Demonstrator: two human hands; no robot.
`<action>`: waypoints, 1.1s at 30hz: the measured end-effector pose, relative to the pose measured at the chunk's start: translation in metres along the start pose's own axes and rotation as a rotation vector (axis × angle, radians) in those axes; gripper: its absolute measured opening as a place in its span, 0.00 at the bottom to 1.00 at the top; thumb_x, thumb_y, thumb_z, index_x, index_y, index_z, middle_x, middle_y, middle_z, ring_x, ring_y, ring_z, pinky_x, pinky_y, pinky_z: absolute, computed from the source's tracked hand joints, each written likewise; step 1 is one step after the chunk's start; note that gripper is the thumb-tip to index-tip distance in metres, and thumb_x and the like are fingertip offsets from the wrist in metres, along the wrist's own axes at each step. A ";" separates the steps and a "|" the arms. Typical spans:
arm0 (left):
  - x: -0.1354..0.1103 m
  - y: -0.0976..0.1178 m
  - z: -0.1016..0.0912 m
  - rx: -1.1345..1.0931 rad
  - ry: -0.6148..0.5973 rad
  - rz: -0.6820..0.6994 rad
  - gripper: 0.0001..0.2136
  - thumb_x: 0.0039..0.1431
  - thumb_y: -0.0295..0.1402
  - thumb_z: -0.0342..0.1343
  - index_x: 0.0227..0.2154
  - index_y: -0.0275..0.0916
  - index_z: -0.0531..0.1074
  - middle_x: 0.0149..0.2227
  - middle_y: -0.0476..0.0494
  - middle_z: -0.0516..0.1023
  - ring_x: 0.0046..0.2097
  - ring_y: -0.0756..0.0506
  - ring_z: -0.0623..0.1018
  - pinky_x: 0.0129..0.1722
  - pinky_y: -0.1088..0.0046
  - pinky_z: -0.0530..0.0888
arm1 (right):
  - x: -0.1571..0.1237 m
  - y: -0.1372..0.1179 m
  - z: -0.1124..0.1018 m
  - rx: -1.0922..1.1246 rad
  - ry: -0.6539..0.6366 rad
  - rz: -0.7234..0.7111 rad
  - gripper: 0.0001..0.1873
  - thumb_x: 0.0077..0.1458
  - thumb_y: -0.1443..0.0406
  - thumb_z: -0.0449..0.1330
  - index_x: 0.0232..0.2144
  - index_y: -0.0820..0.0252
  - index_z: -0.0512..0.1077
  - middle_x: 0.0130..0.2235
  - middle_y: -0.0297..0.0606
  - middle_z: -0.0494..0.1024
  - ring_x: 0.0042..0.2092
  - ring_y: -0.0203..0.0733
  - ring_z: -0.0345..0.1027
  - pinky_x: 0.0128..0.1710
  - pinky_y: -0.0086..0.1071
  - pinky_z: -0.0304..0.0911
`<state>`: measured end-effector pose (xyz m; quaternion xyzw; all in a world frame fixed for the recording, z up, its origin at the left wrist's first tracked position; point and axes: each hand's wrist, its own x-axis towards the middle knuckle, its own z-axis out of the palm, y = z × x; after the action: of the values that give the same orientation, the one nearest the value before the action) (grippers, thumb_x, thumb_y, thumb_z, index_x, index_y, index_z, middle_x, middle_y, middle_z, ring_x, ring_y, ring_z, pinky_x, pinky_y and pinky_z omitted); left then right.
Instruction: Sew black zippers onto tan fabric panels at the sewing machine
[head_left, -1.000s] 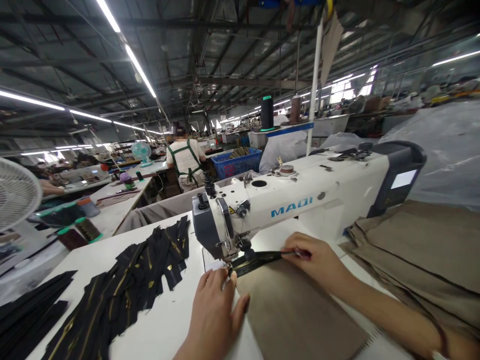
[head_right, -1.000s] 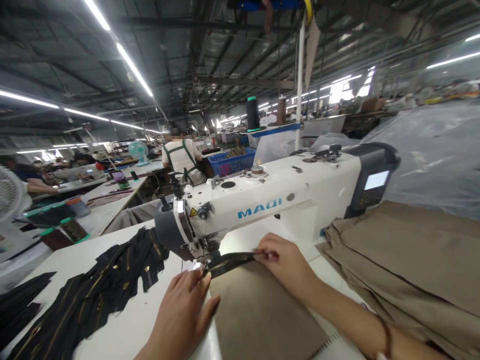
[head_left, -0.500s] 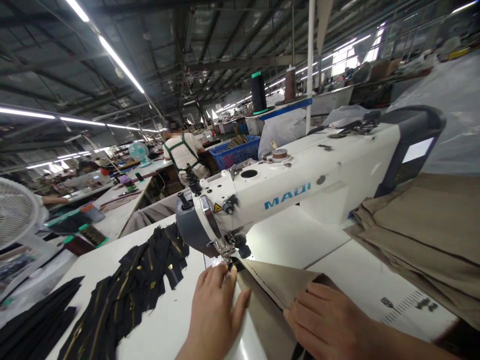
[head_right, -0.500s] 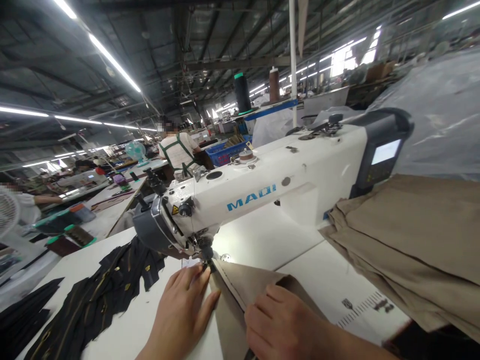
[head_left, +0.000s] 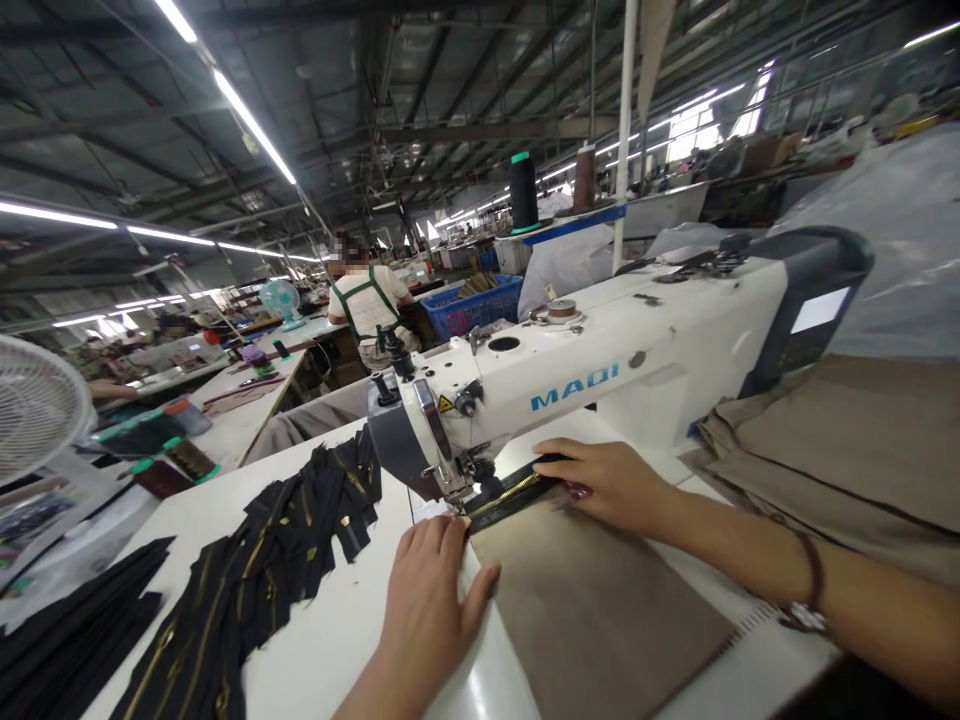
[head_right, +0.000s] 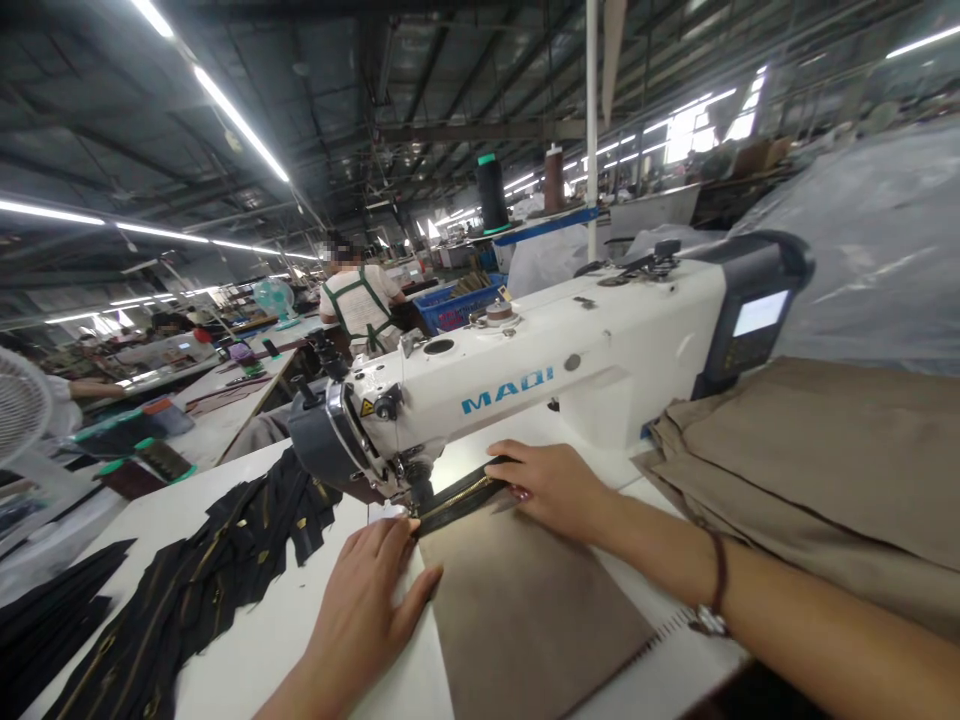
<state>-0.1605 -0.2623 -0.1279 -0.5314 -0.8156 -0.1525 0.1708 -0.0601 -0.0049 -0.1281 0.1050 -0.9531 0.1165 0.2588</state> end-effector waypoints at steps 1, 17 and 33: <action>0.000 -0.001 0.000 -0.001 -0.003 -0.003 0.14 0.58 0.37 0.53 0.45 0.35 0.66 0.40 0.38 0.72 0.41 0.38 0.73 0.41 0.57 0.71 | 0.003 0.006 0.003 -0.008 -0.078 0.007 0.19 0.50 0.74 0.53 0.44 0.56 0.72 0.51 0.38 0.71 0.44 0.42 0.70 0.40 0.31 0.65; 0.005 -0.016 0.004 0.031 0.069 0.086 0.08 0.62 0.34 0.50 0.40 0.39 0.70 0.37 0.42 0.74 0.41 0.40 0.74 0.44 0.58 0.69 | 0.025 0.016 -0.005 -0.140 -0.430 -0.047 0.09 0.48 0.70 0.61 0.35 0.62 0.73 0.44 0.42 0.73 0.31 0.42 0.70 0.29 0.31 0.59; 0.016 -0.019 0.008 0.001 0.161 0.018 0.16 0.65 0.37 0.43 0.29 0.38 0.73 0.33 0.43 0.77 0.36 0.43 0.76 0.38 0.63 0.70 | 0.051 0.052 0.013 0.104 -0.450 0.278 0.14 0.61 0.60 0.56 0.29 0.65 0.69 0.29 0.32 0.71 0.30 0.36 0.66 0.33 0.32 0.64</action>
<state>-0.1853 -0.2533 -0.1293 -0.5249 -0.7943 -0.1930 0.2375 -0.1229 0.0339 -0.1216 0.0094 -0.9846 0.1735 0.0162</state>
